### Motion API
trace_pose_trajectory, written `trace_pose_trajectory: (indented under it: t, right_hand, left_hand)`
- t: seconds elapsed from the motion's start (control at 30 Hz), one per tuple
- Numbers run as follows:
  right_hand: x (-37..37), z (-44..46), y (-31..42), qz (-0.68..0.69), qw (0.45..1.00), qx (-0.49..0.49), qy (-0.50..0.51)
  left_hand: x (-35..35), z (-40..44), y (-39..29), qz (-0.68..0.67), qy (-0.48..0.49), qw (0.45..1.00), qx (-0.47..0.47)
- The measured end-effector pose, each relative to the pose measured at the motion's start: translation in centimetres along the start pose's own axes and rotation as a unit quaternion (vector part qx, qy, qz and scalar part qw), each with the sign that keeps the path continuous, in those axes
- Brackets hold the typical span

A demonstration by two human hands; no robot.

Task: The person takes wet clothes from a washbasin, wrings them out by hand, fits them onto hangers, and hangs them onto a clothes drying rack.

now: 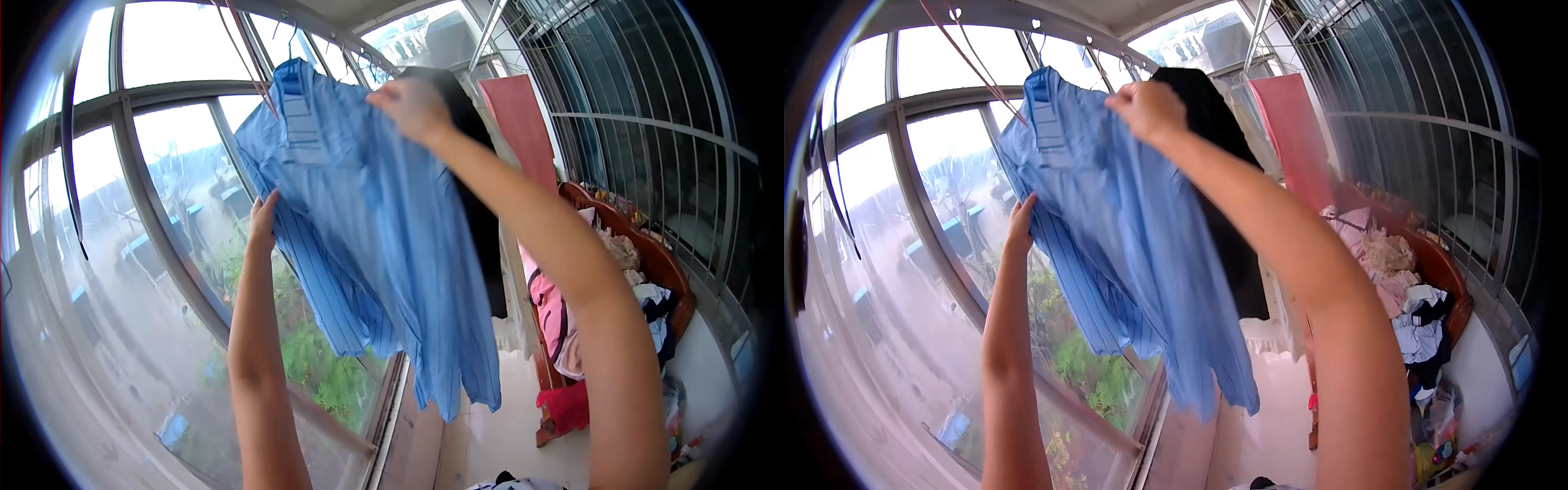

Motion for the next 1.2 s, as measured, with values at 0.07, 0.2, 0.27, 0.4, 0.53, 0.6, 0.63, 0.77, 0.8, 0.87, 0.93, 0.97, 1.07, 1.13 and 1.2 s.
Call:
trace_pose_trajectory:
  t: [0.07, 0.2, 0.27, 0.4, 0.53, 0.6, 0.63, 0.77, 0.8, 0.87, 0.93, 0.97, 1.07, 1.13, 1.2]
  right_hand:
    - [-1.8, 1.2, -1.7, -0.067, 0.996, -0.045, -0.041]
    - [-6.3, 2.8, -2.5, -0.177, 0.980, -0.055, -0.068]
    - [-7.5, 3.9, -3.1, -0.239, 0.969, -0.032, -0.059]
    - [-8.5, 3.4, -0.8, -0.271, 0.960, -0.033, -0.064]
    - [-10.2, -1.0, 4.1, -0.286, 0.869, -0.330, -0.232]
    - [-10.1, -0.9, 4.7, -0.309, 0.815, -0.443, -0.211]
    - [-9.2, -0.1, 3.2, -0.370, 0.775, -0.464, -0.218]
    - [-8.3, 1.9, 0.0, -0.464, 0.785, -0.395, -0.111]
    - [-8.1, 2.4, -0.3, -0.409, 0.821, -0.386, -0.098]
    - [-9.1, 4.2, 1.1, -0.376, 0.880, -0.281, -0.071]
    - [-10.0, 5.9, 1.9, -0.353, 0.915, -0.174, -0.084]
    - [-10.6, 6.7, 2.2, -0.353, 0.921, -0.129, -0.103]
    - [-10.8, 12.4, -0.1, -0.294, 0.944, -0.070, -0.131]
    - [-10.3, 13.8, -0.2, -0.025, 0.976, 0.142, -0.165]
    - [-9.1, 13.9, -0.5, 0.049, 0.977, 0.084, -0.190]
  left_hand:
    - [-0.9, -2.0, 1.4, 0.004, 0.001, 1.000, -0.027]
    - [-2.9, -4.0, 5.1, 0.103, -0.014, 0.993, -0.053]
    - [-2.6, -5.5, 5.7, 0.159, -0.026, 0.986, -0.038]
    - [-0.7, -6.9, 6.4, 0.171, 0.004, 0.984, -0.043]
    - [1.2, -5.5, 4.7, 0.200, -0.213, 0.937, 0.193]
    - [5.2, -7.4, -0.4, 0.276, -0.228, 0.857, 0.370]
    - [7.2, -7.9, -2.5, 0.309, -0.175, 0.838, 0.414]
    - [14.8, -5.2, -6.1, 0.413, -0.136, 0.739, 0.514]
    - [15.8, -3.7, -6.5, 0.409, -0.141, 0.741, 0.514]
    - [17.6, -0.6, -7.4, 0.373, -0.091, 0.799, 0.463]
    - [18.3, 0.7, -9.0, 0.394, -0.048, 0.808, 0.436]
    - [18.5, 1.3, -9.6, 0.416, 0.000, 0.814, 0.405]
    - [19.4, 2.5, -10.7, 0.363, 0.075, 0.859, 0.354]
    - [19.6, 3.2, -10.5, 0.236, 0.127, 0.920, 0.285]
    - [19.1, 3.3, -10.6, 0.202, 0.125, 0.938, 0.252]
Point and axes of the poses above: each hand's wrist, its own z-axis towards the middle knuckle, its own x-axis out of the palm, y = z × x, the point moved 1 cm from there along z, towards the middle knuckle, and after that the axes turned 12 degrees about -z, right-handed, at the moved point
